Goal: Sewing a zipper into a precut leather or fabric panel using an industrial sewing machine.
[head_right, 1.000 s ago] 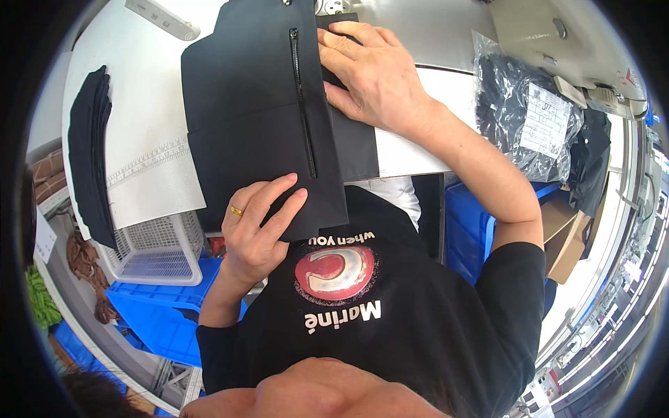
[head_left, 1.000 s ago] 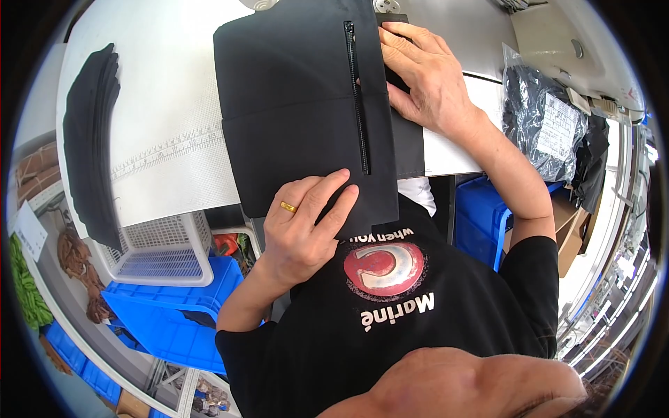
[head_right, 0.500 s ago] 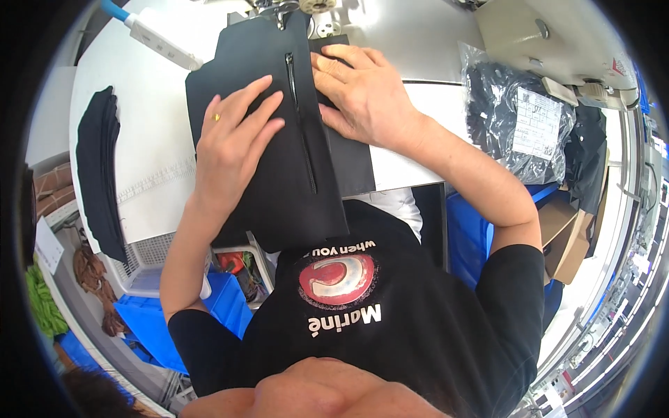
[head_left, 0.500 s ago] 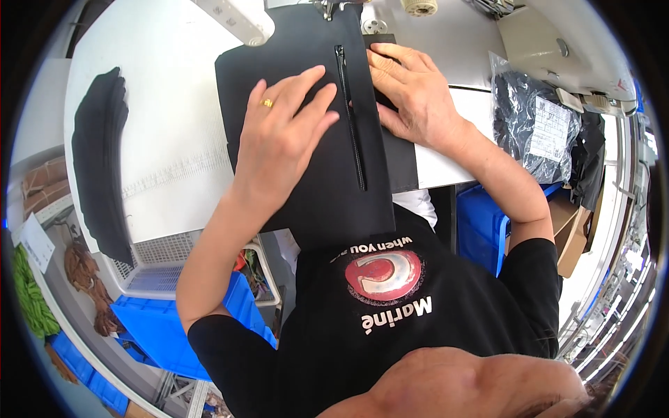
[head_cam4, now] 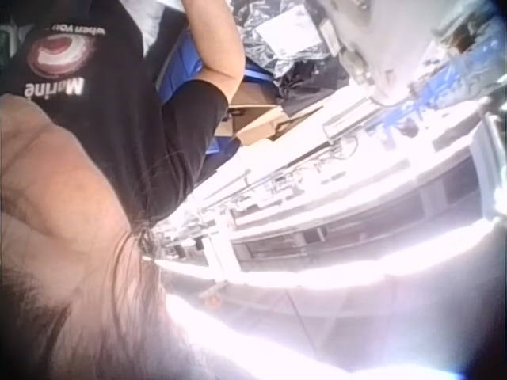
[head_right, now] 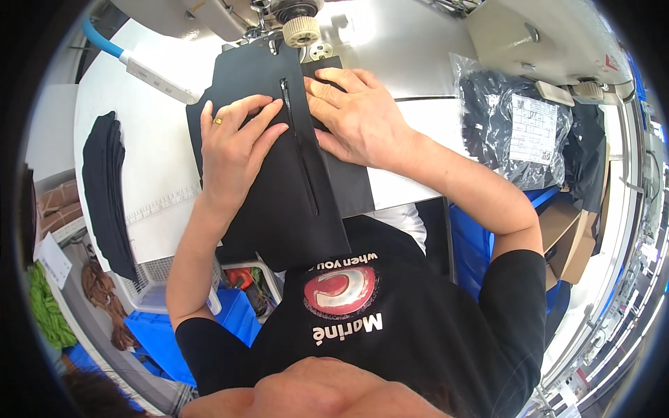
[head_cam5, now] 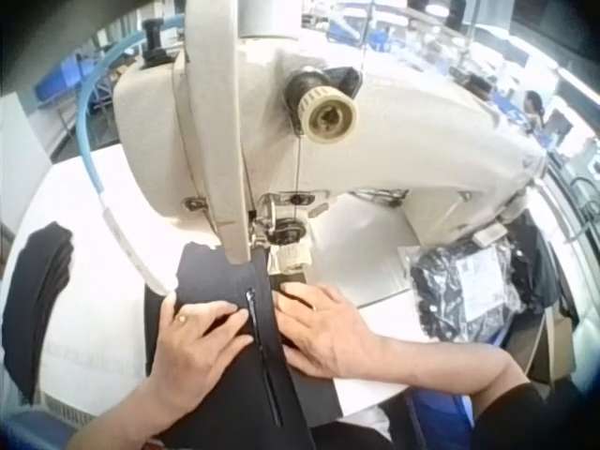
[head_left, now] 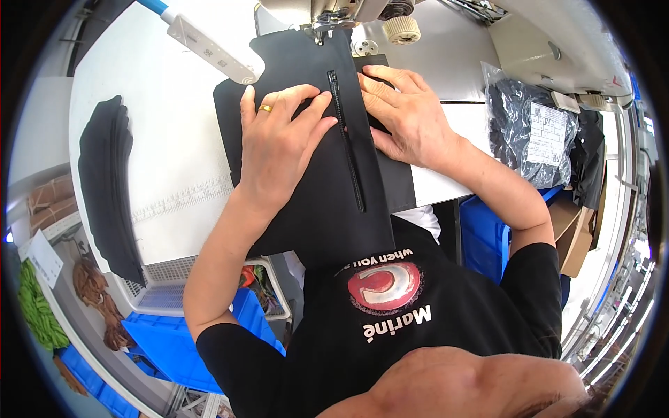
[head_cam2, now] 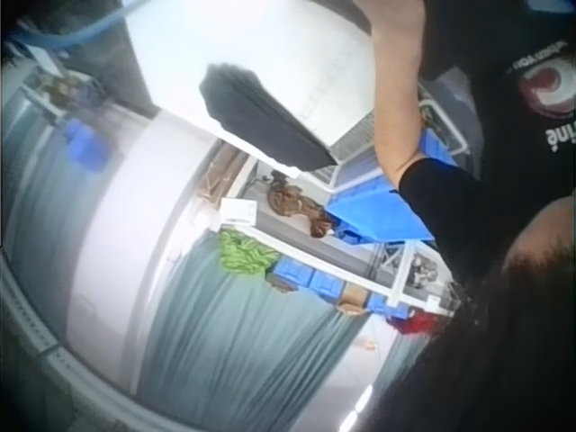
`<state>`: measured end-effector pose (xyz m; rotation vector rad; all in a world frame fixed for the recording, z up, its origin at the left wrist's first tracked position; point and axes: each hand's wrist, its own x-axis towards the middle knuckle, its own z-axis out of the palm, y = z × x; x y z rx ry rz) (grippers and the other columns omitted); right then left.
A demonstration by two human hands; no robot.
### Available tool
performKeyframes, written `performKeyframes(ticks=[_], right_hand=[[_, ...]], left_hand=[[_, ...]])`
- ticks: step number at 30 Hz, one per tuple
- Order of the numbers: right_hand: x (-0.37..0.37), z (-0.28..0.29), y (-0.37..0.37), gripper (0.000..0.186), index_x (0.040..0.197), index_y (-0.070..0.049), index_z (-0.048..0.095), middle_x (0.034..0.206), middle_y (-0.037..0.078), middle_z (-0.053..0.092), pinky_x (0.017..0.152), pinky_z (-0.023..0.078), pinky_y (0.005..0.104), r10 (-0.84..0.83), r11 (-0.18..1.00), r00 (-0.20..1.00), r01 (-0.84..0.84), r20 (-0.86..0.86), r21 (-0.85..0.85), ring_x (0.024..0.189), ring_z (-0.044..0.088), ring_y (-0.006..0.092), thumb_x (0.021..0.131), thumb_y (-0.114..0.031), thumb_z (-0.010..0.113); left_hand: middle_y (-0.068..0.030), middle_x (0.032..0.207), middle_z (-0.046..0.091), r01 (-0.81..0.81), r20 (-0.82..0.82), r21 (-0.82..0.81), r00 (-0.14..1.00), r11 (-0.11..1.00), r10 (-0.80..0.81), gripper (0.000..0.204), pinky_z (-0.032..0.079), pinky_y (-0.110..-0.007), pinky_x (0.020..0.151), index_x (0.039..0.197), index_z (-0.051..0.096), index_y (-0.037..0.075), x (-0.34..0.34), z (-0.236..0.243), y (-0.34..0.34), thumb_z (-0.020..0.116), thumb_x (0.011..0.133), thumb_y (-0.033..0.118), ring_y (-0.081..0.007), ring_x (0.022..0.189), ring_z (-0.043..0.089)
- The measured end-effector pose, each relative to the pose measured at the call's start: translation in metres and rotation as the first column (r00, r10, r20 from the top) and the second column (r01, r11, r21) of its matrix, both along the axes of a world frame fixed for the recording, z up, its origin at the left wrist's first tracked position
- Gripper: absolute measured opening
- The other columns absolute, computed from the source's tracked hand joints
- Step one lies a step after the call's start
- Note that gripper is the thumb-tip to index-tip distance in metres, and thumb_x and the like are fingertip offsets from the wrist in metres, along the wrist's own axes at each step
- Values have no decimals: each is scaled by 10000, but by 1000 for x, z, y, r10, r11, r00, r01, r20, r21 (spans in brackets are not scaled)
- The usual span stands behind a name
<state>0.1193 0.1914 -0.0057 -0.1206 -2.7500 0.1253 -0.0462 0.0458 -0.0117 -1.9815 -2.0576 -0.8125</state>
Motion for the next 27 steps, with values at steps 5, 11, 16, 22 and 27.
performKeyframes(ticks=[5, 11, 16, 22, 27], right_hand=[[-1, 1, -1, 490, 1153, -59, 598, 1232, 75, 585, 943, 425, 395, -8, 1000, 1000, 8, -5, -13, 1176, 504, 259, 717, -241, 727], [-1, -1, 0, 441, 1122, -61, 611, 1220, 76, 592, 941, 429, 400, -9, 1000, 1000, 9, -22, -30, 1165, 513, 264, 732, -234, 722], [-4, -4, 9, 296, 1051, -42, 632, 1130, 98, 633, 902, 467, 398, -10, 969, 985, -33, -173, -243, 1063, 573, 300, 772, -123, 687], [-4, -1, 9, 258, 1072, -44, 608, 1100, 135, 626, 866, 491, 369, -112, 906, 951, -21, -288, -423, 1009, 593, 319, 820, -70, 660], [-7, -1, 4, 388, 1192, -121, 597, 1240, 93, 557, 922, 429, 405, -63, 996, 994, 57, -88, -69, 1134, 521, 287, 851, -294, 666]], left_hand=[[14, 1034, 582, -9, -32, 14, 999, 1000, 10, 333, 299, -493, 1017, 1087, 671, 117, 2, 2, 1, 728, 791, 257, -161, 933, 562], [2, 1109, 536, -20, -63, -68, 998, 997, 16, 386, 297, -523, 1018, 1140, 655, 145, 2, 0, 0, 726, 789, 289, -172, 1014, 524], [5, 1192, 527, -25, -122, -29, 992, 999, 22, 394, 315, -557, 1005, 1139, 648, 159, 1, -3, 1, 726, 786, 315, -177, 1051, 511], [5, 1223, 526, -26, -155, -19, 988, 999, 22, 413, 325, -585, 984, 1128, 646, 168, 0, -3, 2, 730, 773, 362, -176, 1063, 508], [16, 1251, 547, -38, -116, -75, 993, 996, 29, 456, 305, -567, 1007, 1170, 660, 182, 1, 0, 0, 725, 766, 383, -188, 1089, 513]])
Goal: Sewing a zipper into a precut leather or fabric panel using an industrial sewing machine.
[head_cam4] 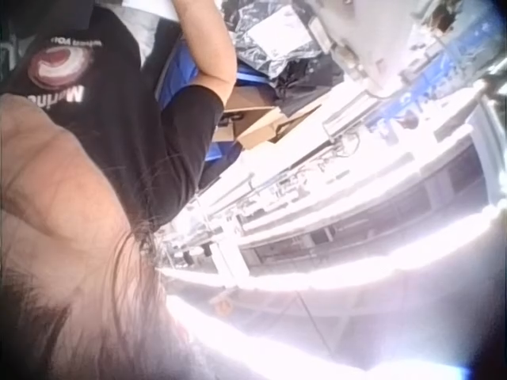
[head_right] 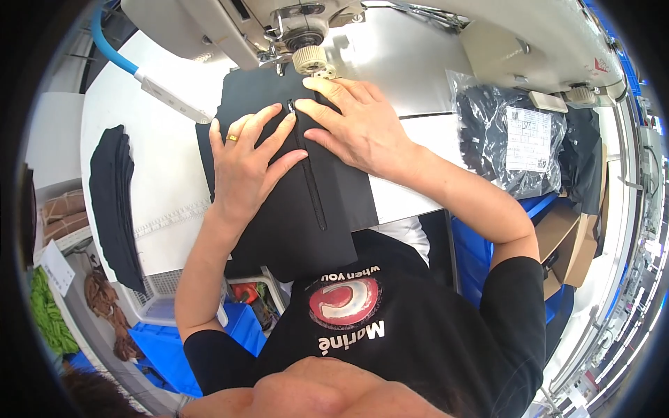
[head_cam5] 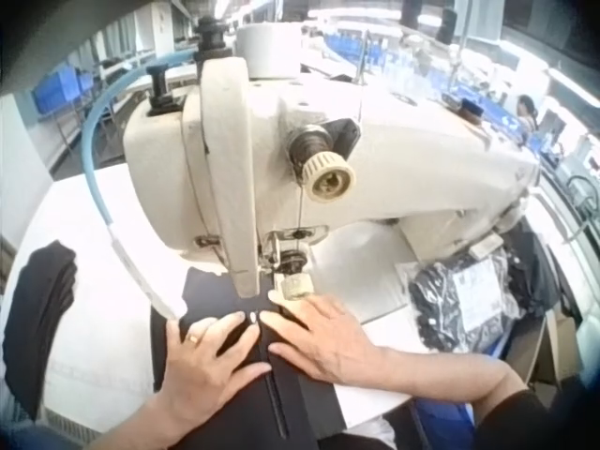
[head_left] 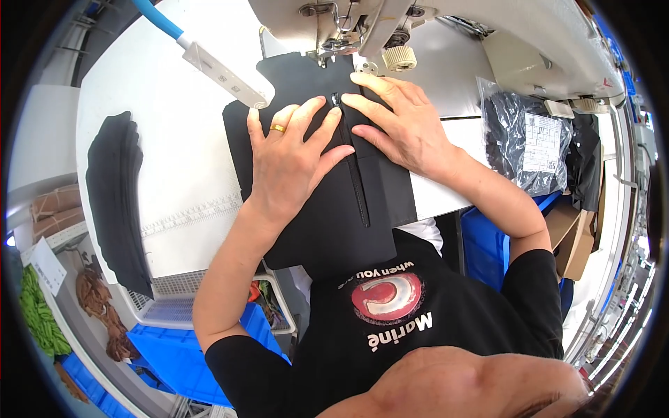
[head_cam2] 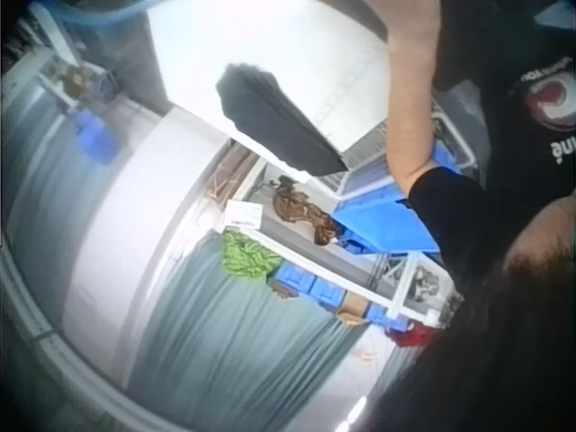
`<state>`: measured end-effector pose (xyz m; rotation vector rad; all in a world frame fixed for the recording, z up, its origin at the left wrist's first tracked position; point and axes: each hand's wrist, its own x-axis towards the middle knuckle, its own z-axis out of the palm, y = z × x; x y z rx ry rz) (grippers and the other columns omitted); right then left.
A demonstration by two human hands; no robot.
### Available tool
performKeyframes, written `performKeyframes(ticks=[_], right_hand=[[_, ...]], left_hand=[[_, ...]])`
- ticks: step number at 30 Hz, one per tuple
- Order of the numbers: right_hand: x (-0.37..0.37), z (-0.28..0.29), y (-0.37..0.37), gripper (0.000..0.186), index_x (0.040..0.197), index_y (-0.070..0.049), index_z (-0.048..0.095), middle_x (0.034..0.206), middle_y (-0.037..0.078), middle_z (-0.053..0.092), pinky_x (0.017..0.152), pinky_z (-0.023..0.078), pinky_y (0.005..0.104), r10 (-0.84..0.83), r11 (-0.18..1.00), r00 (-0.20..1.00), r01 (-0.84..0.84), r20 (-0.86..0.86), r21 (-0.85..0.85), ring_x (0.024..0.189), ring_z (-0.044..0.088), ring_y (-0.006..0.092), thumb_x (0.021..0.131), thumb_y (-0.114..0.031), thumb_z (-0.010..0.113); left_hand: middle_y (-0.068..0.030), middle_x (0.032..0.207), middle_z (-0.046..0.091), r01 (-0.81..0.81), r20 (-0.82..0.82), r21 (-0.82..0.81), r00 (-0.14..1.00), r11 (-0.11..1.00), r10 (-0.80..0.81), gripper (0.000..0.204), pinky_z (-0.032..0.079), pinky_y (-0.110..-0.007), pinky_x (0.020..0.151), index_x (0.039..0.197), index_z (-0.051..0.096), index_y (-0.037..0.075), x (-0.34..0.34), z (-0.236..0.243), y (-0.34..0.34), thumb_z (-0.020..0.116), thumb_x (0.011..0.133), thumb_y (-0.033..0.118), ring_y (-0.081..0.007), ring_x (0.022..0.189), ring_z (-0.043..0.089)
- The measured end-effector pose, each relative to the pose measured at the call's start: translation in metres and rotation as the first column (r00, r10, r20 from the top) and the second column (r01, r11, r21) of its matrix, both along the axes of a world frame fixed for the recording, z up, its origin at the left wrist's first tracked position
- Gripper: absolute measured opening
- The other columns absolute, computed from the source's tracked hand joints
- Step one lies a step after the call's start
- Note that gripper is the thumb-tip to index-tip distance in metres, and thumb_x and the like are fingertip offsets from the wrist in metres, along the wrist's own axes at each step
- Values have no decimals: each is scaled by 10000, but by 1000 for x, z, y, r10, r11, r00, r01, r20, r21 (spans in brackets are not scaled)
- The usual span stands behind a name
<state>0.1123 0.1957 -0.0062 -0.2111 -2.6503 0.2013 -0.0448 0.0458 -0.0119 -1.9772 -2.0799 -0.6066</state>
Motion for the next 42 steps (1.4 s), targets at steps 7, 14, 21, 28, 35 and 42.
performKeyframes(ticks=[7, 14, 21, 28, 35, 42], right_hand=[[-3, -3, -1, 379, 1202, -143, 595, 1258, 65, 544, 875, 434, 372, -44, 997, 998, 41, 37, 70, 1143, 508, 267, 863, -306, 643], [-3, -1, -2, 391, 1223, -157, 578, 1235, 50, 548, 852, 435, 358, -55, 991, 997, 49, 45, 123, 1130, 511, 246, 865, -303, 638], [-6, -6, 2, 372, 1182, -117, 594, 1218, 45, 568, 854, 449, 364, 21, 995, 1000, -21, 0, 101, 1110, 524, 226, 855, -285, 654], [1, -4, 1, 393, 1167, -94, 602, 1248, 42, 582, 913, 438, 371, 32, 995, 999, -34, 23, 96, 1125, 529, 227, 851, -319, 662], [-5, 3, 2, 440, 1175, -66, 598, 1252, 66, 581, 940, 421, 405, 0, 993, 999, -6, 51, 120, 1155, 522, 248, 846, -351, 660], [-15, -4, 16, 441, 1170, -46, 607, 1176, 72, 612, 946, 423, 399, -36, 989, 998, 27, 60, 147, 1153, 527, 252, 853, -350, 647]], left_hand=[[7, 1244, 544, 3, 23, 1, 1000, 1000, -3, 470, 298, -580, 1009, 1182, 653, 186, 1, -1, 0, 722, 767, 397, -192, 1102, 506], [-25, 1218, 524, 12, -1, 15, 1000, 1000, -12, 487, 294, -595, 1000, 1163, 631, 164, 1, -2, 0, 718, 762, 426, -200, 1082, 504], [17, 1245, 539, 9, -5, 8, 1000, 1000, -8, 462, 285, -588, 1006, 1163, 651, 191, -1, -2, 1, 718, 766, 417, -175, 1098, 500], [37, 1280, 583, -17, 17, 10, 1000, 1000, 17, 451, 245, -558, 1030, 1153, 678, 183, 0, 0, -1, 716, 767, 413, -177, 1101, 514], [11, 1253, 588, 4, -27, 6, 1000, 1000, -4, 442, 293, -564, 974, 1152, 650, 181, -6, 1, 11, 700, 780, 414, -190, 1091, 530], [-39, 1224, 622, 39, 55, -3, 998, 999, -39, 441, 483, -400, 822, 1150, 655, 145, -21, 4, 29, 723, 769, 357, -246, 1039, 590]])
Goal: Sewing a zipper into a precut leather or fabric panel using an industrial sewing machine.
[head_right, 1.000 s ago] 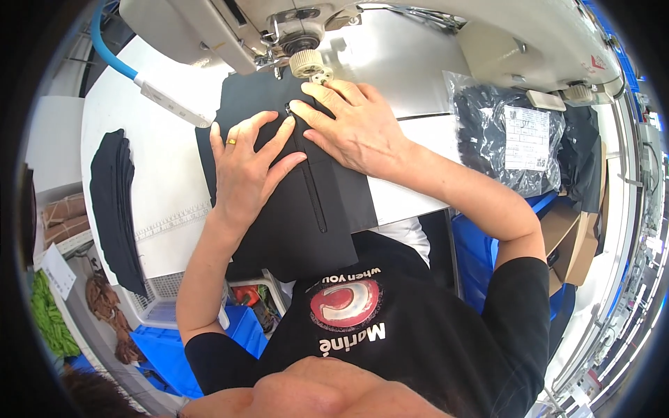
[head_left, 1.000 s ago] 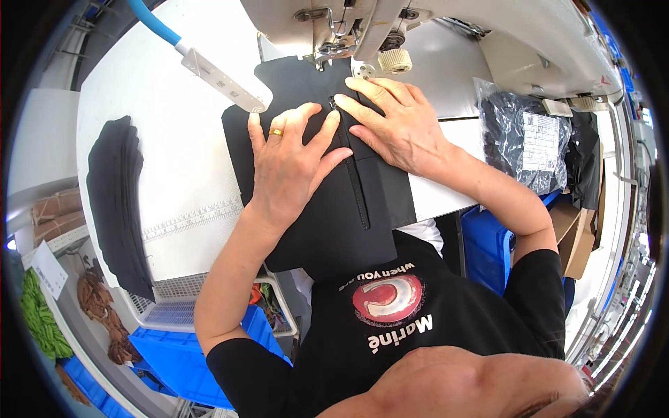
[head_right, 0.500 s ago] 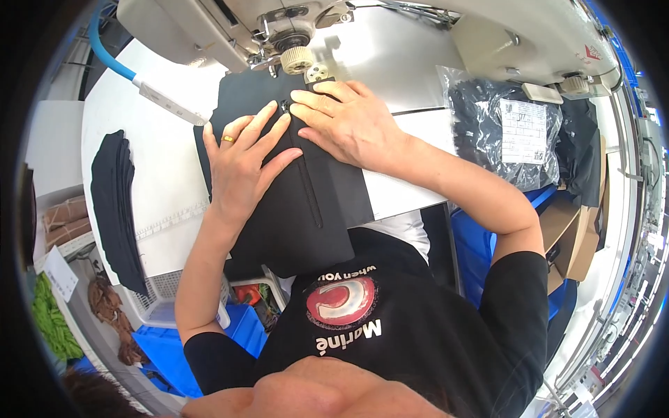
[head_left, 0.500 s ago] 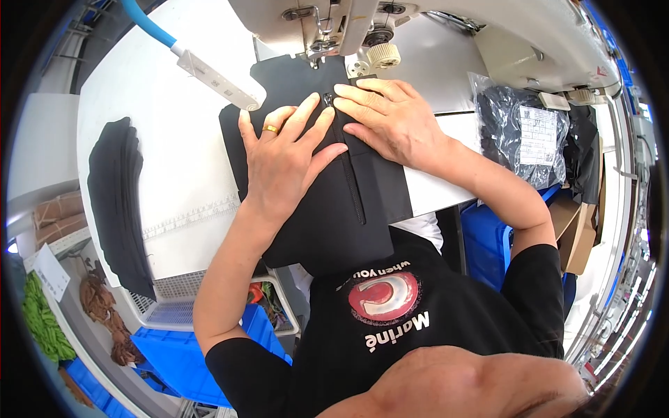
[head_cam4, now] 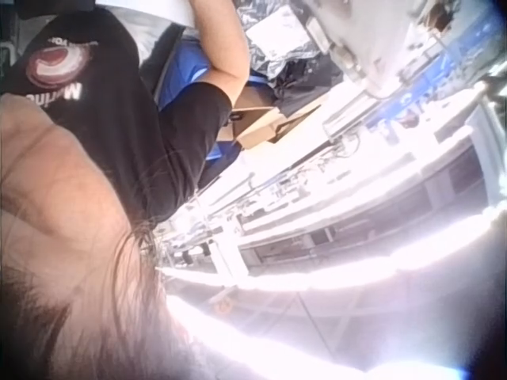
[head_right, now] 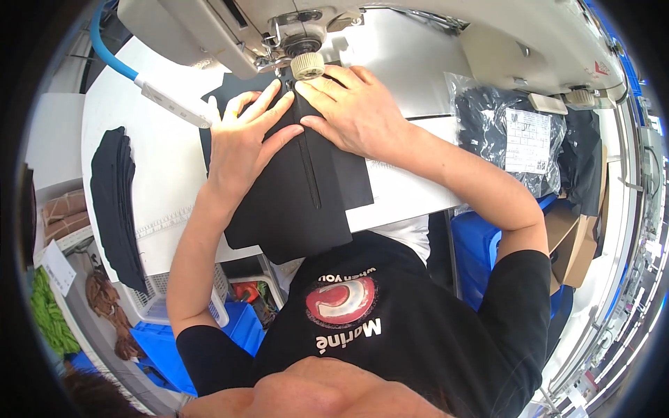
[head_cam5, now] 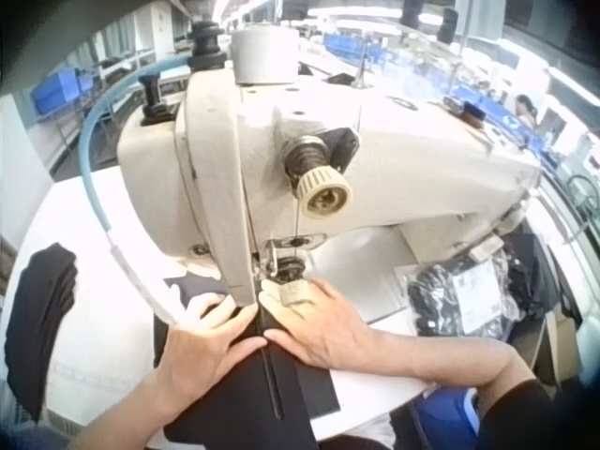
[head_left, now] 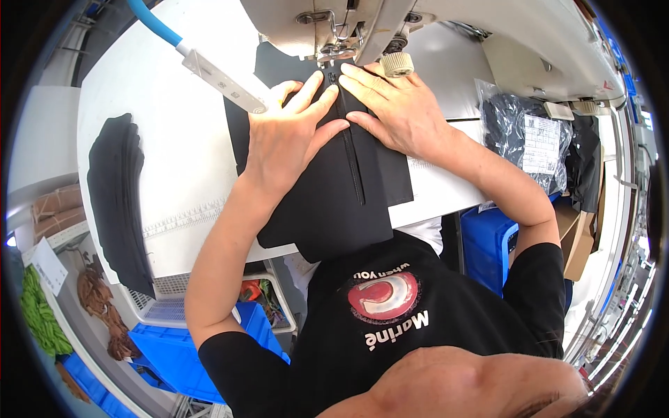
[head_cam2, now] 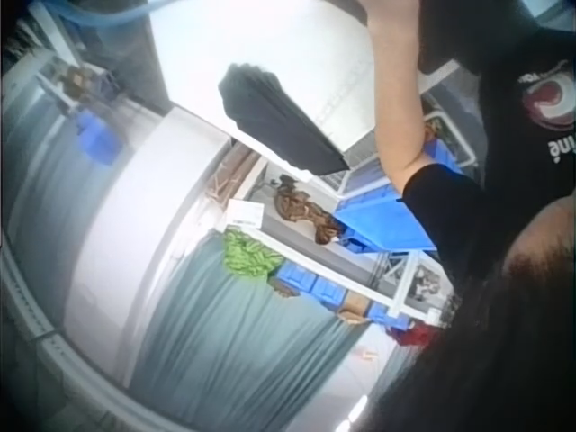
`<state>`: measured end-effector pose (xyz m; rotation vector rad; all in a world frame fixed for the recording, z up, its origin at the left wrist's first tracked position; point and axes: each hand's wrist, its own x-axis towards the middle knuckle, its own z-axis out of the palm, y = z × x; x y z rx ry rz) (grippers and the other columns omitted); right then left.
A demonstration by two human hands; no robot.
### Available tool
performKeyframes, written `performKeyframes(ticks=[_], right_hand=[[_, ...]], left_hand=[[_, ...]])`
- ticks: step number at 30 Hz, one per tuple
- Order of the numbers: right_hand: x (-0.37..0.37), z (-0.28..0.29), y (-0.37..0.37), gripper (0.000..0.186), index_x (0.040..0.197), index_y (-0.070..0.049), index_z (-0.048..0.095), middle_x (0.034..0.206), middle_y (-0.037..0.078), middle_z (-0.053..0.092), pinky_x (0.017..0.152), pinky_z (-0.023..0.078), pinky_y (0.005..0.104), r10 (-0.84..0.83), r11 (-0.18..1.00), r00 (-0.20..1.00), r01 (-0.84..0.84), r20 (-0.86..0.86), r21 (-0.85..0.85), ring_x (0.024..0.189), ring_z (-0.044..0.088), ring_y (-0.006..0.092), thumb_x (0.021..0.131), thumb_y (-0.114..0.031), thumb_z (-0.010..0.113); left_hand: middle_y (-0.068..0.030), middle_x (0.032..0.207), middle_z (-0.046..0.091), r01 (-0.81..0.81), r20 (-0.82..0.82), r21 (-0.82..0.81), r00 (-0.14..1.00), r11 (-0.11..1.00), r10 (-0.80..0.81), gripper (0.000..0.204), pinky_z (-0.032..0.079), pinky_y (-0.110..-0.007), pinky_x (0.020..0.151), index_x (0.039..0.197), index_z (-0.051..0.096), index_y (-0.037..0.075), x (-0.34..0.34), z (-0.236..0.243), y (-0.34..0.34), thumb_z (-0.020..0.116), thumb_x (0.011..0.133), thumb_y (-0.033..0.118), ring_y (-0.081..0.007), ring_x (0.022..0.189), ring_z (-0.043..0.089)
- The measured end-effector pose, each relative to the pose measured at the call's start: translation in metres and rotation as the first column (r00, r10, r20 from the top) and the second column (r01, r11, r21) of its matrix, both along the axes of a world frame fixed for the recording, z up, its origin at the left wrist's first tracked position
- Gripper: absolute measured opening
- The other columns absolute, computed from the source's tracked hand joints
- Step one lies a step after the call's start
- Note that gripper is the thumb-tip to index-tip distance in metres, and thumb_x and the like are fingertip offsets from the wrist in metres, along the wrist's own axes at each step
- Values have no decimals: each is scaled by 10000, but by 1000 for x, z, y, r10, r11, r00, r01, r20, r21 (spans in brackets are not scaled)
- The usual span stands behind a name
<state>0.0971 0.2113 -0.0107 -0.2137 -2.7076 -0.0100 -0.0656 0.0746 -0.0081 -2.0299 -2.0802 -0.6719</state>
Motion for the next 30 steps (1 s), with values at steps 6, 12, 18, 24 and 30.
performKeyframes(ticks=[6, 12, 18, 24, 30], right_hand=[[5, 25, -1, 433, 1169, -59, 613, 1137, 66, 632, 957, 416, 379, 18, 990, 1000, -17, 5, -138, 1142, 542, 249, 820, -302, 693], [161, 118, 53, 353, 1185, 37, 586, 1152, 164, 647, 956, 440, 457, -327, 935, 862, 355, -388, 1, 1137, 571, 336, 930, -206, 569], [311, 167, 219, 380, 1216, 18, 573, 1174, 149, 638, 957, 458, 438, -790, 603, 308, 552, -530, -577, 1124, 583, 306, 938, -242, 567], [334, 184, 326, 408, 1247, -1, 560, 1196, 134, 629, 958, 476, 419, -959, 233, 190, 114, -209, -966, 1112, 594, 276, 947, -277, 565], [326, 181, 340, 422, 1277, -12, 542, 1229, 131, 611, 971, 486, 409, -983, 142, 126, 44, -135, -989, 1117, 597, 255, 960, -290, 555]], left_hand=[[-57, 1180, 650, 16, -33, 89, 999, 996, -13, 433, 522, -340, 765, 1094, 688, 121, -2, 1, 4, 756, 730, 346, -245, 997, 605], [-59, 1156, 663, -23, -28, 102, 999, 995, 26, 422, 519, -332, 764, 1061, 702, 116, 0, 1, 5, 758, 729, 370, -234, 949, 608], [-37, 1136, 670, -51, -71, 129, 996, 990, 61, 413, 511, -329, 730, 1042, 706, 125, 2, -3, 2, 749, 732, 394, -222, 926, 616], [-28, 1130, 672, -84, -94, 136, 991, 987, 97, 396, 501, -316, 681, 1044, 707, 143, 4, -2, 1, 732, 753, 409, -212, 919, 615], [-32, 1118, 677, -100, -33, 124, 994, 987, 104, 404, 510, -318, 691, 1038, 711, 136, 5, -2, 2, 749, 736, 402, -212, 912, 614]])
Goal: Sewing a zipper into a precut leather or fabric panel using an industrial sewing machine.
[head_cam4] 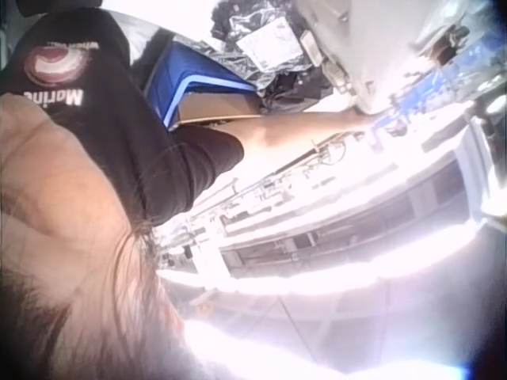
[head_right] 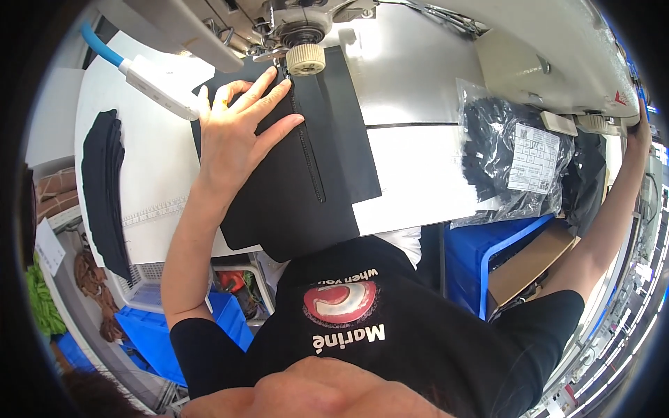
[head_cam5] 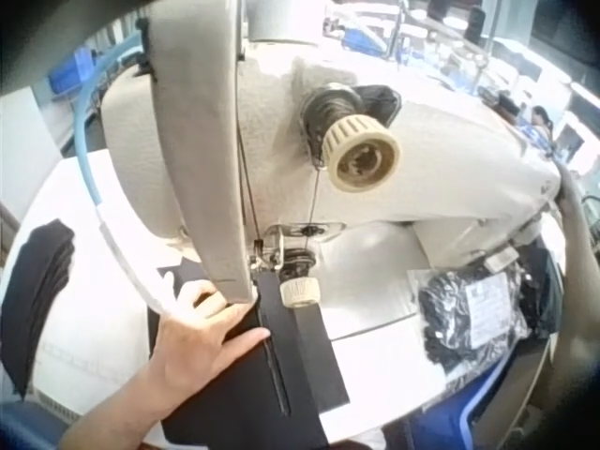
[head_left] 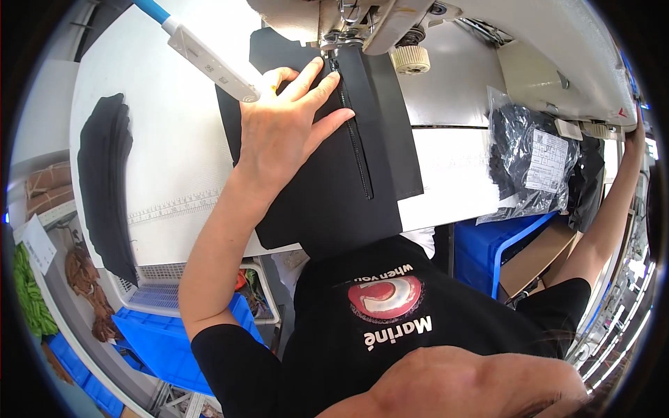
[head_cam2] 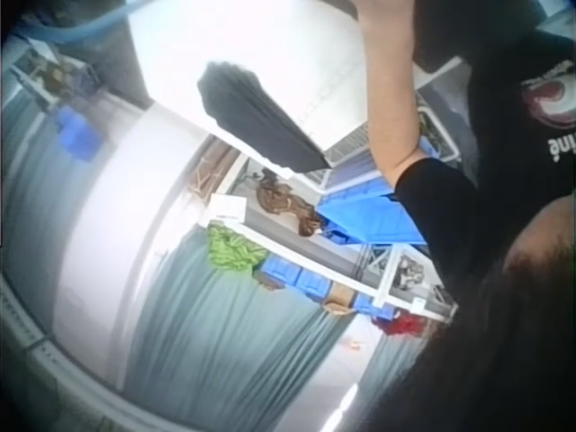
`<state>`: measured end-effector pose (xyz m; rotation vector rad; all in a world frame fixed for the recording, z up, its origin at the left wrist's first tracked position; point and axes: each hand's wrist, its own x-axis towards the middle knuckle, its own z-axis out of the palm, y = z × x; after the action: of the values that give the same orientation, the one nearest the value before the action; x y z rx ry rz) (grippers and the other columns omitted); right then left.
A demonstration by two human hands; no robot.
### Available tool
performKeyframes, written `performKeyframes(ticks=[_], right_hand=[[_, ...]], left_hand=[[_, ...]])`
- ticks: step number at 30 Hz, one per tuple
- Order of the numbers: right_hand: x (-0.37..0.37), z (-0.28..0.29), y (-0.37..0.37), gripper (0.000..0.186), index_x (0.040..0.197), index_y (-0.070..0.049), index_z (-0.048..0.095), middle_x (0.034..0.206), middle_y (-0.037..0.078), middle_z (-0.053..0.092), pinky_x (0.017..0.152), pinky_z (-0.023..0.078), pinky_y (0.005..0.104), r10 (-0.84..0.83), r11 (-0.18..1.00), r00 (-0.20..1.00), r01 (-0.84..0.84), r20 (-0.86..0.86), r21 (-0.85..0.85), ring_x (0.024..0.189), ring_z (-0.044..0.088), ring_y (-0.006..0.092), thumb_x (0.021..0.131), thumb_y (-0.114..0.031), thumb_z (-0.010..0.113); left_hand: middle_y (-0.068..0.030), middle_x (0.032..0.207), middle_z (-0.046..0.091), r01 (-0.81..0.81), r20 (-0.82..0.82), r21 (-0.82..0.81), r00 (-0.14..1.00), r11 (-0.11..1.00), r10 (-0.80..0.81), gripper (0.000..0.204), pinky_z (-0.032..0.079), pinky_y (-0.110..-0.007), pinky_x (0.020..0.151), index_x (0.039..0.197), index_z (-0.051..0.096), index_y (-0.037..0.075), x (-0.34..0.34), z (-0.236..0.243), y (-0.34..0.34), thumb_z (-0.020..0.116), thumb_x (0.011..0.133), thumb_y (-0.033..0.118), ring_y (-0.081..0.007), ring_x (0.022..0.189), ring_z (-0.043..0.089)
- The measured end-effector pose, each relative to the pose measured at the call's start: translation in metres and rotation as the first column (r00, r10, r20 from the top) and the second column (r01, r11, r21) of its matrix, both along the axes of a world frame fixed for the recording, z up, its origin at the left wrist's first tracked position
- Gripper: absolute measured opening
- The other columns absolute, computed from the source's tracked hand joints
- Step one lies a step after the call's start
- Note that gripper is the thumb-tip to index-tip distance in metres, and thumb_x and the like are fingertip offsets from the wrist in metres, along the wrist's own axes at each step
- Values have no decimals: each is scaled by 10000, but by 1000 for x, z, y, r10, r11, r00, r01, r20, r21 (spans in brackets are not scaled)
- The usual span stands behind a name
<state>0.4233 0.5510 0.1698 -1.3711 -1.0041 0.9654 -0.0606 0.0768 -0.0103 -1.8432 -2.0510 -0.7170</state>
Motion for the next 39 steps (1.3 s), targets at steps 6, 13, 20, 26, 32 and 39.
performKeyframes(ticks=[6, 13, 20, 26, 32, 39], right_hand=[[-17, -7, -27, 427, 1305, -12, 507, 1277, 147, 576, 1004, 463, 441, 0, 995, 1000, 0, -8, 95, 1170, 561, 285, 982, -290, 512], [-11, -10, -23, 454, 1281, 0, 534, 1246, 150, 601, 992, 469, 416, 6, 991, 999, -1, -36, 137, 1125, 592, 279, 960, -321, 550], [7, 1, 8, 479, 1272, -4, 542, 1235, 144, 609, 985, 471, 414, 6, 1000, 1000, -6, 20, -9, 1124, 592, 278, 958, -366, 540], [0, -12, -11, 475, 1283, 1, 524, 1246, 149, 600, 1000, 458, 421, 28, 995, 1000, -28, 5, 97, 1133, 587, 284, 967, -354, 523], [-1, -16, -18, 419, 1292, 0, 512, 1288, 154, 564, 1011, 458, 467, 18, 985, 1000, -15, -14, 172, 1175, 555, 296, 983, -282, 505], [32, -59, 6, 394, 1240, 11, 550, 1234, 141, 588, 935, 494, 434, 40, 887, 960, 93, -277, 452, 1085, 593, 293, 976, -280, 521]], left_hand=[[-36, 1109, 683, 37, -20, 23, 999, 999, -36, 405, 513, -324, 712, 1030, 717, 124, -4, 0, 2, 773, 716, 373, -214, 898, 609], [-33, 1108, 687, 51, -37, 11, 998, 999, -50, 401, 508, -319, 703, 1025, 718, 132, -6, 1, 1, 767, 719, 385, -204, 902, 607], [-23, 1101, 690, 32, -47, -7, 998, 999, -32, 403, 510, -310, 640, 1039, 716, 154, -5, 1, 0, 744, 738, 421, -194, 923, 613], [-6, 1176, 668, -1, 75, -50, 997, 999, 5, 422, 349, -623, 968, 1066, 726, 172, -1, -1, -1, 766, 729, 423, -212, 954, 594], [-20, 1103, 691, 17, -42, -9, 999, 1000, -18, 396, 510, -310, 601, 1033, 714, 166, -4, 0, 1, 734, 745, 437, -190, 916, 625], [-25, 1117, 685, 28, -33, -11, 999, 1000, -29, 398, 509, -319, 604, 1055, 699, 162, -5, 1, 0, 735, 753, 420, -196, 915, 626]])
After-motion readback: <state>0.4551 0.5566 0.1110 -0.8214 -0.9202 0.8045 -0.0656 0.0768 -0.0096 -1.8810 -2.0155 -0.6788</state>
